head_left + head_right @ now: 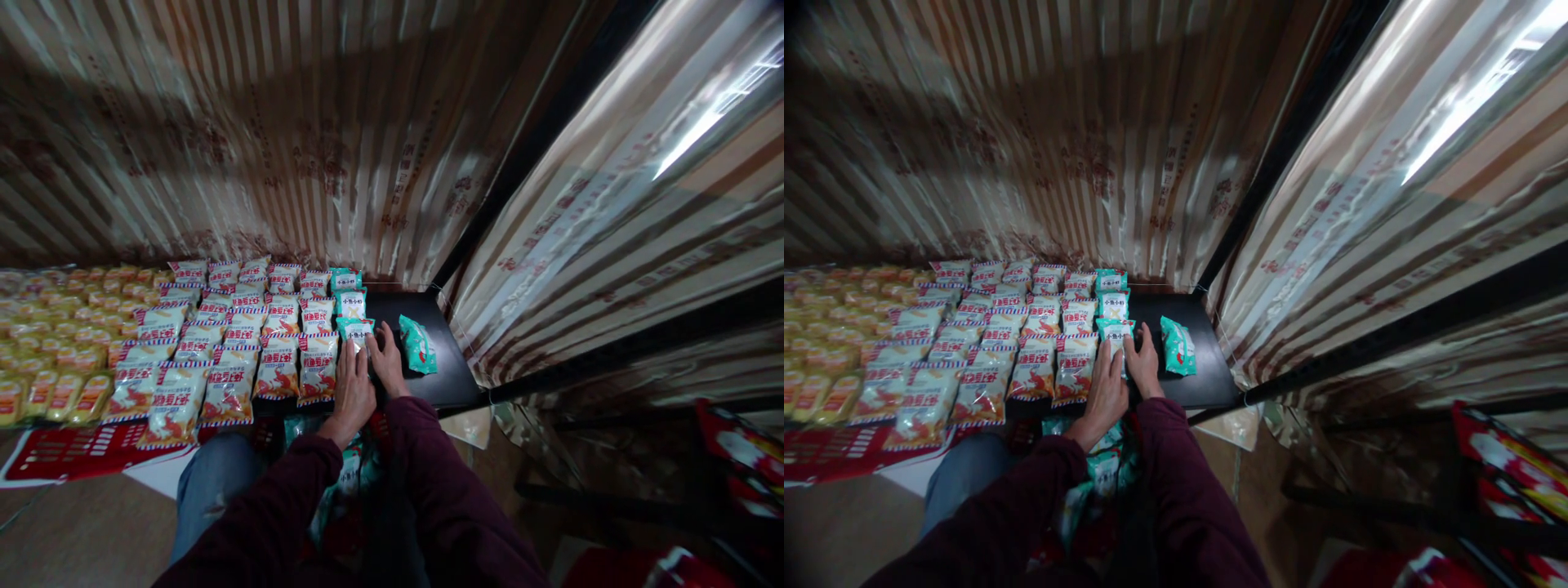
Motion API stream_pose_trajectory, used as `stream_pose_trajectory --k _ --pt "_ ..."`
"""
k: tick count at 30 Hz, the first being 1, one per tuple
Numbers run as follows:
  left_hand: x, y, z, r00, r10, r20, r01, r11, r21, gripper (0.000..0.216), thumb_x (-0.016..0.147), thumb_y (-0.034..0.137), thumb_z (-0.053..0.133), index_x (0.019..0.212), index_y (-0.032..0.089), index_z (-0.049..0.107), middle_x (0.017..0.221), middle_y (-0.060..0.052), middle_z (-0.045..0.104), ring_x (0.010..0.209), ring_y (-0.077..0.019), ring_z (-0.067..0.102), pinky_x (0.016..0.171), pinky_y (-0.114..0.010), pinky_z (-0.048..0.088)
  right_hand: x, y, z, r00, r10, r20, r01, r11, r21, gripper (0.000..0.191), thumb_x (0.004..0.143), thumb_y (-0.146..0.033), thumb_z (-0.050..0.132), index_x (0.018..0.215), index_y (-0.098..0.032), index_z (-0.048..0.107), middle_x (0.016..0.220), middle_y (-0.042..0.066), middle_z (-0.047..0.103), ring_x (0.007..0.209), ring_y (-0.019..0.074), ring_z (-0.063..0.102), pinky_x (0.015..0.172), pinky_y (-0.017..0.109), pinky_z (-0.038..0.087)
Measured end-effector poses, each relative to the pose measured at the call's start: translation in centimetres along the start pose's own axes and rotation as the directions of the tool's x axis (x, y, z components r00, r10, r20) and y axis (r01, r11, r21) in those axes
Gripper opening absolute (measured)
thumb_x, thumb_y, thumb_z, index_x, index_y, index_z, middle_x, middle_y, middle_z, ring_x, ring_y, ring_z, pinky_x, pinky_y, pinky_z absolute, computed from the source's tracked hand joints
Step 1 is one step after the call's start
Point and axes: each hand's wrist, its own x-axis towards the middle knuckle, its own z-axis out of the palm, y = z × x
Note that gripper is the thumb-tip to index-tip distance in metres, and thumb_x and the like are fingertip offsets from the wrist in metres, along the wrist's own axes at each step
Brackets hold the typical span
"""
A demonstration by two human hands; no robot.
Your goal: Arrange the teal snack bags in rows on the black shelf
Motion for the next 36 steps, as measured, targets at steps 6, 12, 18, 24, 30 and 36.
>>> stream_pose_trajectory --k 6,12,18,24,30,36 --pt "-1.7 0.4 0.0 1.0 0.013 0.006 -0.013 1.0 0.02 0.062 0.077 0.009 0.046 0.139 0.005 0.039 0.155 -0.021 0.023 0.146 -0.0334 0.012 0.116 -0.053 0.025 -2.3 0.0 -0.4 0.998 -0.033 -0.044 0.03 0.998 -0.064 0.061 0.085 -0.047 0.05 0.134 -0.012 0.047 0.13 0.017 0.058 0.12 0.0278 0.055 0.103 0.046 0.042" --pt "-3.4 0.8 0.0 0.999 0.019 0.034 -0.019 1.0 -0.001 0.059 0.08 0.009 0.043 0.139 0.004 0.039 0.155 -0.021 0.023 0.146 -0.0329 0.013 0.116 -0.053 0.025 -4.7 0.2 -0.6 0.997 -0.008 -0.081 0.003 0.998 -0.062 0.055 0.086 -0.045 0.047 0.129 -0.011 0.052 0.13 0.017 0.058 0.121 0.0273 0.054 0.105 0.046 0.039" --pt "-6.2 0.4 0.8 0.997 0.048 0.056 -0.044 0.997 -0.068 0.056 0.082 0.01 0.039 0.138 0.001 0.038 0.151 -0.022 0.031 0.146 -0.029 0.016 0.117 -0.051 0.027 -8.0 0.7 -0.8 0.985 -0.096 -0.141 0.084 0.992 -0.089 0.043 0.087 -0.039 0.042 0.117 -0.013 0.06 0.122 0.015 0.062 0.115 0.0247 0.055 0.103 0.044 0.04" --pt "-8.3 -0.2 1.0 0.992 0.064 0.106 -0.057 0.996 -0.068 0.052 0.084 0.013 0.039 0.135 0.001 0.041 0.148 -0.023 0.036 0.144 -0.0294 0.021 0.116 -0.05 0.03 -10.5 1.4 -0.9 0.973 -0.158 -0.169 0.14 0.984 -0.113 0.039 0.087 -0.034 0.039 0.117 -0.016 0.058 0.121 0.013 0.06 0.117 0.0237 0.052 0.104 0.046 0.038" --pt "-9.3 -0.2 0.4 0.987 0.049 0.153 -0.045 0.998 -0.033 0.055 0.081 0.009 0.038 0.136 0.0 0.041 0.148 -0.023 0.036 0.144 -0.0279 0.021 0.117 -0.049 0.028 -11.5 1.2 -0.8 0.98 -0.138 -0.144 0.12 0.985 -0.127 0.042 0.085 -0.027 0.039 0.122 -0.016 0.055 0.131 0.014 0.053 0.126 0.0231 0.044 0.109 0.046 0.034" --pt "-10.7 -0.8 -0.3 0.966 0.083 0.245 -0.075 0.996 -0.041 0.054 0.083 0.014 0.042 0.135 0.002 0.043 0.146 -0.021 0.041 0.144 -0.0265 0.023 0.116 -0.046 0.029 -14.2 1.2 -0.7 0.976 -0.156 -0.151 0.137 0.982 -0.129 0.04 0.084 -0.021 0.037 0.119 -0.017 0.056 0.131 0.014 0.051 0.126 0.0217 0.044 0.109 0.046 0.034"
